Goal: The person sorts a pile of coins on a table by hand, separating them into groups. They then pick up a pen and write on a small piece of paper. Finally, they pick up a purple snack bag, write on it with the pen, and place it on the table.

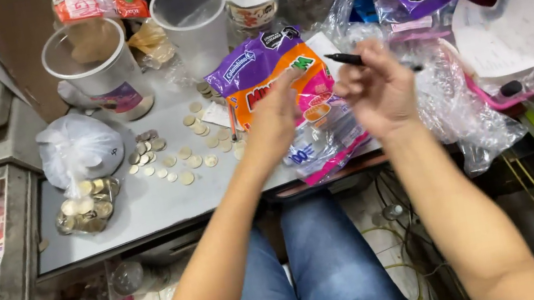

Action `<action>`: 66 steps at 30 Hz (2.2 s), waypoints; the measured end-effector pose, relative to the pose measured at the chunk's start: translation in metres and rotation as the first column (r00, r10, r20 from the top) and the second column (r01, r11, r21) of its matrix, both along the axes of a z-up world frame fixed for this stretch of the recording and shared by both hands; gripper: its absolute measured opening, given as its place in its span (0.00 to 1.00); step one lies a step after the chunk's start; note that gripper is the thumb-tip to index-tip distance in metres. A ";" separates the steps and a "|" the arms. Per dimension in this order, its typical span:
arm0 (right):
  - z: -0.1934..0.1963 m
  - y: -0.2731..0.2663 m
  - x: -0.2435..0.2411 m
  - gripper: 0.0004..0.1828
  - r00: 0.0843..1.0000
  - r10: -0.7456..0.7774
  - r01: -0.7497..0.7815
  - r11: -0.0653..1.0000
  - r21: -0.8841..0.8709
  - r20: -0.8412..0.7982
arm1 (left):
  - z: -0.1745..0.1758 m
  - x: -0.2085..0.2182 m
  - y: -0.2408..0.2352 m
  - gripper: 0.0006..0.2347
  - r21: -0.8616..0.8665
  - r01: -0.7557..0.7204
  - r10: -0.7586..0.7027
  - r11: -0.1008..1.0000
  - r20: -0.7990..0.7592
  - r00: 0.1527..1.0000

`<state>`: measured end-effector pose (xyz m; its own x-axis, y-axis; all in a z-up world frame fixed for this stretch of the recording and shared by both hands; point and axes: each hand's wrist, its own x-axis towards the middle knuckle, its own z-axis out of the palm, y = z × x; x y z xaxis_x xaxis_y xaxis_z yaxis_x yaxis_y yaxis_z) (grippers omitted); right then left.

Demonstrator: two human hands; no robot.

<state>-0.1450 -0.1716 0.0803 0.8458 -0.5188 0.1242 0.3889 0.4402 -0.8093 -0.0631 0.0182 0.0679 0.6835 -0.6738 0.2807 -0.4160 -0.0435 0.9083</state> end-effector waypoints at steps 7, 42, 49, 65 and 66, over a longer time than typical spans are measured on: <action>-0.072 -0.018 0.030 0.08 0.992 0.101 -0.085 0.977 0.196 -0.072 | -0.064 0.008 -0.039 0.16 0.314 -0.211 -0.020 0.926 0.598 0.801; -0.082 -0.010 0.027 0.02 0.925 -0.291 0.000 0.646 -0.764 -0.246 | -0.038 0.009 -0.025 0.43 0.560 -0.236 -0.047 0.794 0.444 0.895; -0.081 -0.008 0.024 0.02 0.907 -0.340 0.023 0.630 -0.776 -0.249 | -0.036 0.008 -0.024 0.43 0.565 -0.223 -0.047 0.795 0.422 0.905; -0.070 0.001 0.027 0.01 0.866 -0.429 0.078 0.624 -0.777 -0.258 | -0.038 0.008 -0.024 0.42 0.551 -0.240 -0.030 0.799 0.436 0.900; -0.075 -0.002 0.026 0.01 0.864 -0.432 0.079 0.626 -0.776 -0.260 | -0.038 0.007 -0.025 0.42 0.554 -0.237 -0.034 0.799 0.434 0.900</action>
